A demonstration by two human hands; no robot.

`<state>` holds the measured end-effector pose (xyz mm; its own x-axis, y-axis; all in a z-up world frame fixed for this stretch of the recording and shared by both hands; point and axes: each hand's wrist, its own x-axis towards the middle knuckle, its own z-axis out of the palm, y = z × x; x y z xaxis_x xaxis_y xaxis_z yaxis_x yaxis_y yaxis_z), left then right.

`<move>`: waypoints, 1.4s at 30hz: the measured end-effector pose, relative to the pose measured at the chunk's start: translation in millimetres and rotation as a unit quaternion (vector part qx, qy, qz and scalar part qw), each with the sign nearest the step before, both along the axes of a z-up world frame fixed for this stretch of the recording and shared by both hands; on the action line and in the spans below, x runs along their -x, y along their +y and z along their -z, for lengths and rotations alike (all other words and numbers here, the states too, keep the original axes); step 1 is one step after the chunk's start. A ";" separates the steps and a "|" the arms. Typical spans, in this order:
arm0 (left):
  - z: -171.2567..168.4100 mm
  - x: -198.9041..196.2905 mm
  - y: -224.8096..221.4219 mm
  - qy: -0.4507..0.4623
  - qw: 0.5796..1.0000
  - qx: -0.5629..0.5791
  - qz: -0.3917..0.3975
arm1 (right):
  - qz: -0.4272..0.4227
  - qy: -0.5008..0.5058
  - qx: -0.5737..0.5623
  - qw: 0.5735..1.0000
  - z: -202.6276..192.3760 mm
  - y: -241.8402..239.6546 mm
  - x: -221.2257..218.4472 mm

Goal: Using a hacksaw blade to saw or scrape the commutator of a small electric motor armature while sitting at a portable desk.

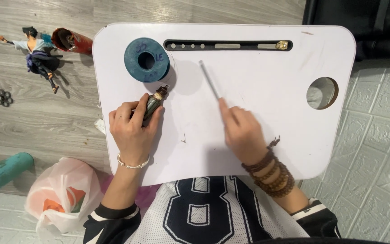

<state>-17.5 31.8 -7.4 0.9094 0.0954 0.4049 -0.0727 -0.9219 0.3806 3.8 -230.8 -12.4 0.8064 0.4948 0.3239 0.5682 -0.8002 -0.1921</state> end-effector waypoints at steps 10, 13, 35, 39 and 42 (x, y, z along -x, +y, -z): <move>-1.0 0.1 -1.8 0.008 1.000 0.013 -0.014 | -0.025 0.097 0.025 0.995 -15.4 32.3 5.0; -3.3 0.0 -2.6 0.007 1.000 0.016 -0.014 | -0.011 0.081 0.041 0.996 -34.2 30.8 -0.8; 1.1 0.7 -0.7 0.003 1.000 -0.005 -0.002 | 0.025 0.093 -0.012 0.995 -8.5 14.1 10.0; -2.7 1.0 -1.8 0.001 1.000 -0.006 0.004 | -0.029 0.075 -0.012 0.997 -3.2 48.1 16.5; -5.2 0.1 -2.0 0.003 1.000 -0.009 0.009 | -0.004 0.066 0.001 0.998 6.5 43.6 18.0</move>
<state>-17.6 29.9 -2.2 0.9135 0.0720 0.4005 -0.0871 -0.9268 0.3652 -14.2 -187.1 -18.9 0.8380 0.5022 0.2137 0.5444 -0.7962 -0.2641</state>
